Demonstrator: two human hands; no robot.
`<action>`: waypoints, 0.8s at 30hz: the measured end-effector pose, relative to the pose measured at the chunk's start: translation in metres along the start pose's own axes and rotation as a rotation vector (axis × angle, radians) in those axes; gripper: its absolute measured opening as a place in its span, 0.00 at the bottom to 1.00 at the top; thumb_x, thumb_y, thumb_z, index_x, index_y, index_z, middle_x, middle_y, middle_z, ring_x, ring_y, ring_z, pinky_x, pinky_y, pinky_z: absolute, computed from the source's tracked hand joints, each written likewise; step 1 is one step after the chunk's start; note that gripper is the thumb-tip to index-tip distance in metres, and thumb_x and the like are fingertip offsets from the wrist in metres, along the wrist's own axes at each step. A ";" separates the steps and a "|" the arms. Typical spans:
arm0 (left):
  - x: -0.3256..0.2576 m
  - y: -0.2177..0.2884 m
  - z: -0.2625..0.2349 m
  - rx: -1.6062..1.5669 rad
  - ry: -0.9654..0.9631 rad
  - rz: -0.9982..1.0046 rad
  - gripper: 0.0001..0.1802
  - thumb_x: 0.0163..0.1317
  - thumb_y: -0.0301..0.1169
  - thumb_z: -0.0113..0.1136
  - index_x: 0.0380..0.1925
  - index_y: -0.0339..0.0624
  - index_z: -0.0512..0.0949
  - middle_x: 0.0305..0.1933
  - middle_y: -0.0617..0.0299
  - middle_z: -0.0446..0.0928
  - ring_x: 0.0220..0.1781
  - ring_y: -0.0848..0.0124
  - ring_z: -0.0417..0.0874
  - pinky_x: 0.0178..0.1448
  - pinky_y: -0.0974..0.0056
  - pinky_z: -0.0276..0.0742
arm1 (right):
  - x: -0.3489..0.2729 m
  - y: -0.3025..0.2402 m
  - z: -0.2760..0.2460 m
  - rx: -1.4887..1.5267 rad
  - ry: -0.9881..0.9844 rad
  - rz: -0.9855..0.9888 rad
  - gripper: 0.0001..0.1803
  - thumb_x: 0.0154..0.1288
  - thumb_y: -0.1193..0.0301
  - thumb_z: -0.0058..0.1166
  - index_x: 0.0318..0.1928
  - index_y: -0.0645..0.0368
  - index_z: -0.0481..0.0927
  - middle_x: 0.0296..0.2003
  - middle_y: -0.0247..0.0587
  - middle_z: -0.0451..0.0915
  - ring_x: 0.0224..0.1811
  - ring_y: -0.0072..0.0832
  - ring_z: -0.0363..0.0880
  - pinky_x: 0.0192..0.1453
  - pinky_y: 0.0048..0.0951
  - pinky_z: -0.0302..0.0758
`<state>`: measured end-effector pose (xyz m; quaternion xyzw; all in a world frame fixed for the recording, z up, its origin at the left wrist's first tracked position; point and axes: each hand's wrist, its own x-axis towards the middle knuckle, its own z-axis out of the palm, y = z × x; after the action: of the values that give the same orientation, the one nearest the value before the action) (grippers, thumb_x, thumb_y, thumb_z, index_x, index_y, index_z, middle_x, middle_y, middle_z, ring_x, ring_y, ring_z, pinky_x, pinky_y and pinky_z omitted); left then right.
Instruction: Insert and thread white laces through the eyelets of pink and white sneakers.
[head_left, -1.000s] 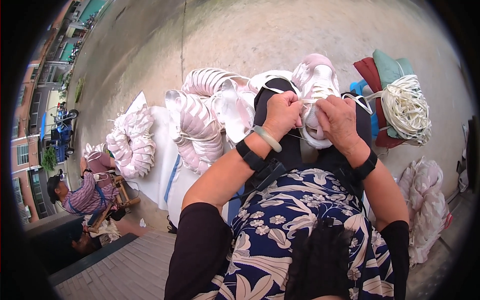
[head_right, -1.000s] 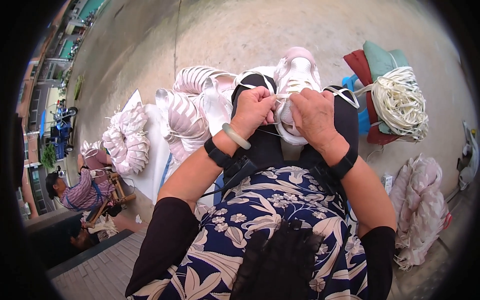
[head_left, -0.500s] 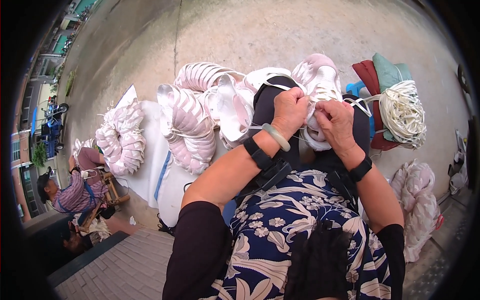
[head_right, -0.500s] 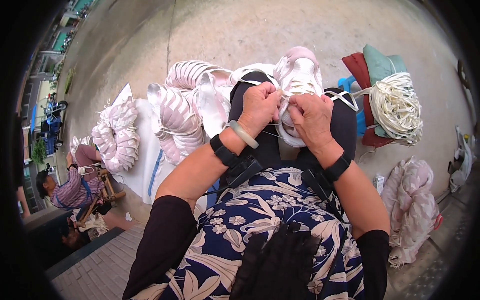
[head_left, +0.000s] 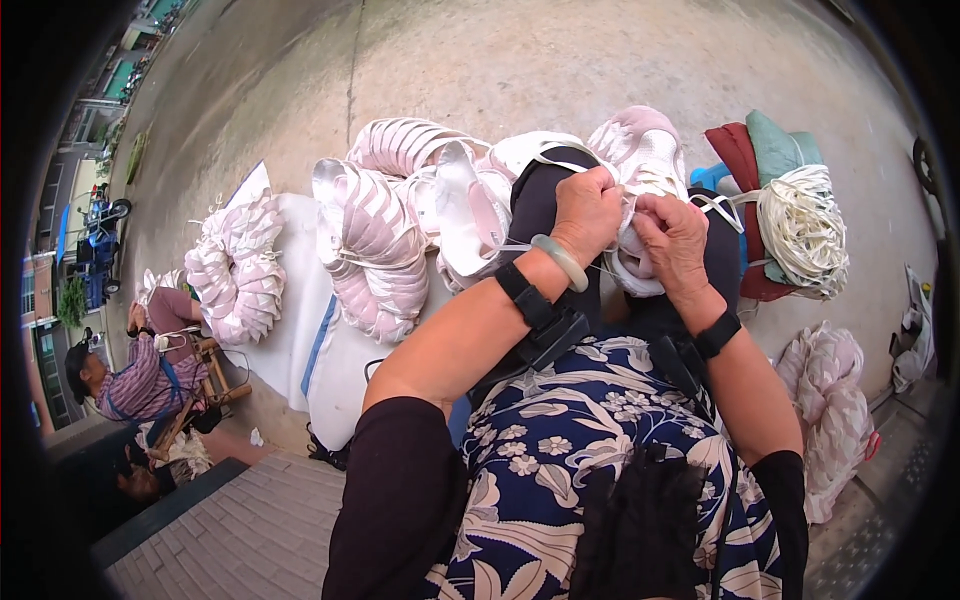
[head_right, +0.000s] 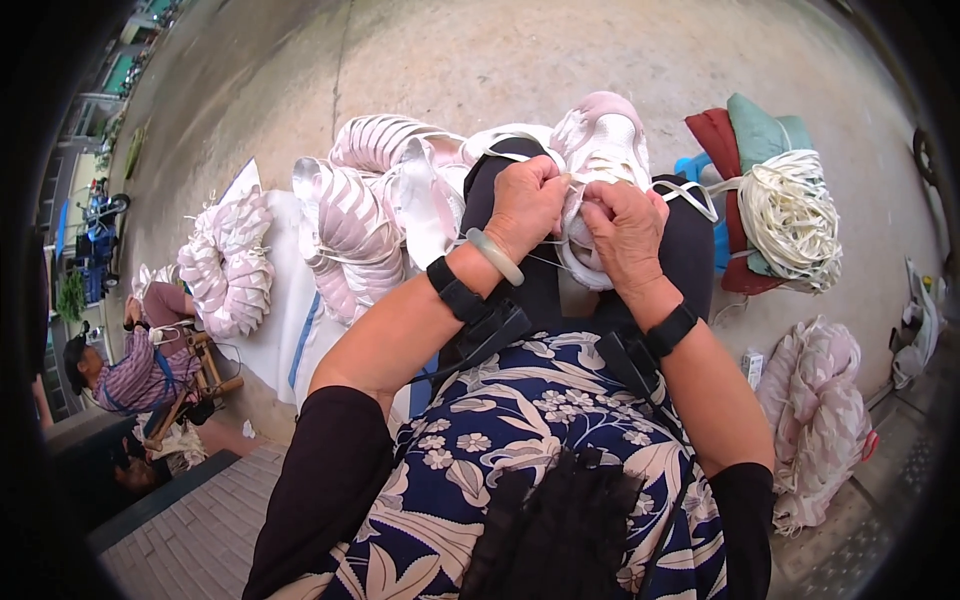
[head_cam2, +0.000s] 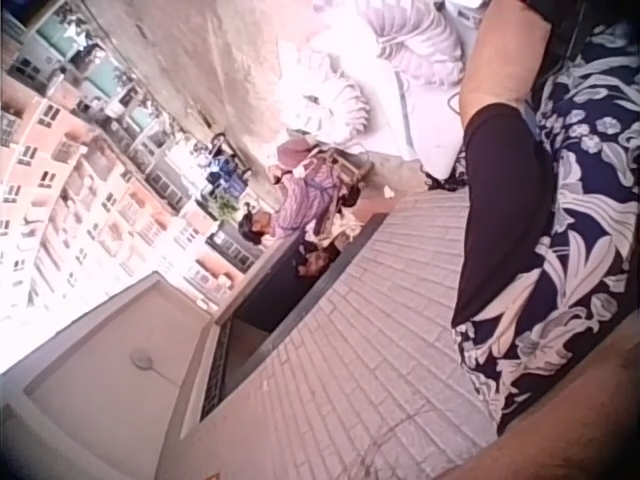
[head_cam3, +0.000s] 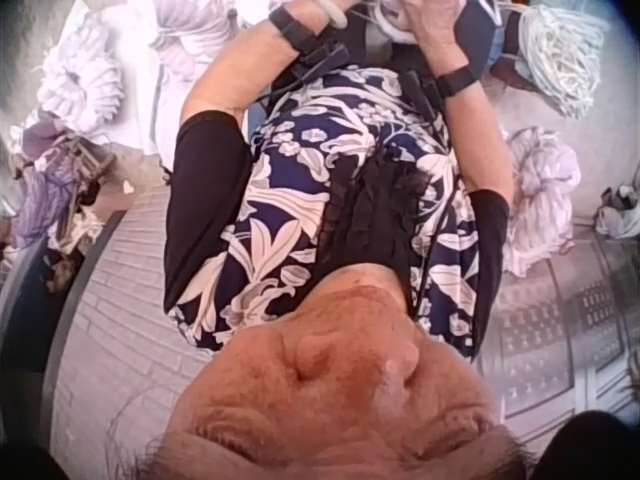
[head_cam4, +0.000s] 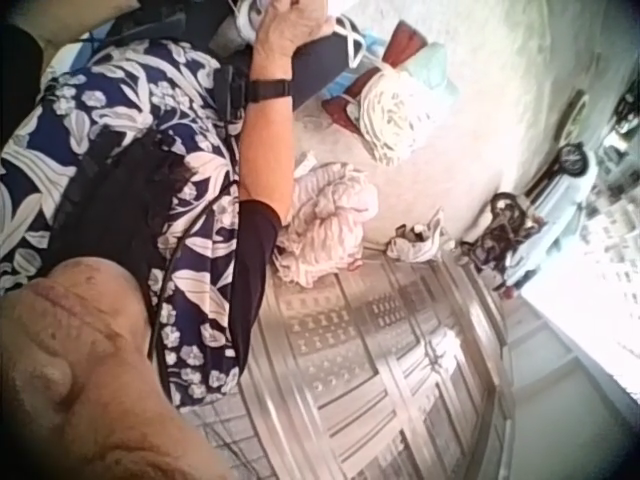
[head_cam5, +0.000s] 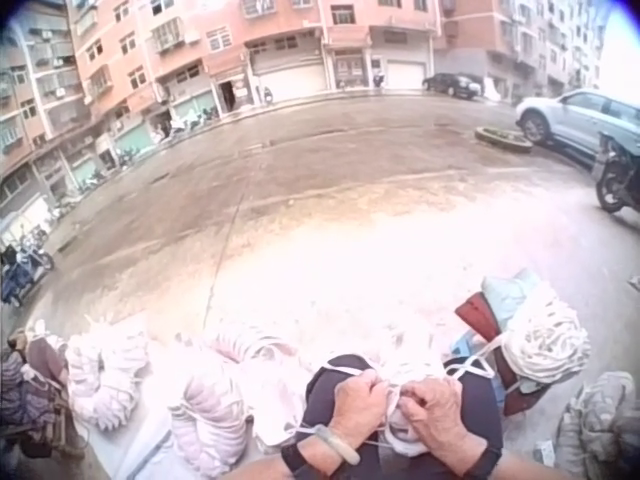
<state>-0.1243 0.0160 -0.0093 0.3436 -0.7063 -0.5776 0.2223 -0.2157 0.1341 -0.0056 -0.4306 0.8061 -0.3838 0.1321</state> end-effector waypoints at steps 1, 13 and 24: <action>0.001 0.000 0.000 0.066 0.016 0.057 0.11 0.58 0.24 0.57 0.18 0.34 0.72 0.13 0.64 0.71 0.11 0.81 0.71 0.15 0.70 0.67 | 0.000 0.001 0.002 -0.002 0.002 0.000 0.05 0.53 0.68 0.56 0.33 0.48 0.80 0.25 0.29 0.74 0.33 0.28 0.74 0.56 0.43 0.57; -0.011 0.012 0.000 0.462 0.007 0.405 0.11 0.55 0.30 0.52 0.19 0.34 0.74 0.20 0.42 0.73 0.26 0.46 0.77 0.32 0.50 0.72 | 0.002 -0.001 0.005 -0.044 0.049 -0.045 0.06 0.56 0.66 0.52 0.31 0.50 0.81 0.29 0.33 0.79 0.40 0.31 0.77 0.52 0.44 0.58; -0.001 0.014 0.003 0.720 -0.049 0.279 0.16 0.57 0.36 0.53 0.23 0.32 0.79 0.28 0.39 0.78 0.35 0.44 0.80 0.42 0.49 0.76 | 0.003 -0.006 0.010 -0.221 0.074 -0.077 0.06 0.59 0.68 0.48 0.29 0.52 0.79 0.30 0.37 0.79 0.40 0.37 0.77 0.52 0.50 0.59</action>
<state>-0.1291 0.0201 0.0037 0.2863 -0.9091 -0.2648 0.1467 -0.2085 0.1245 -0.0074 -0.4586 0.8308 -0.3130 0.0395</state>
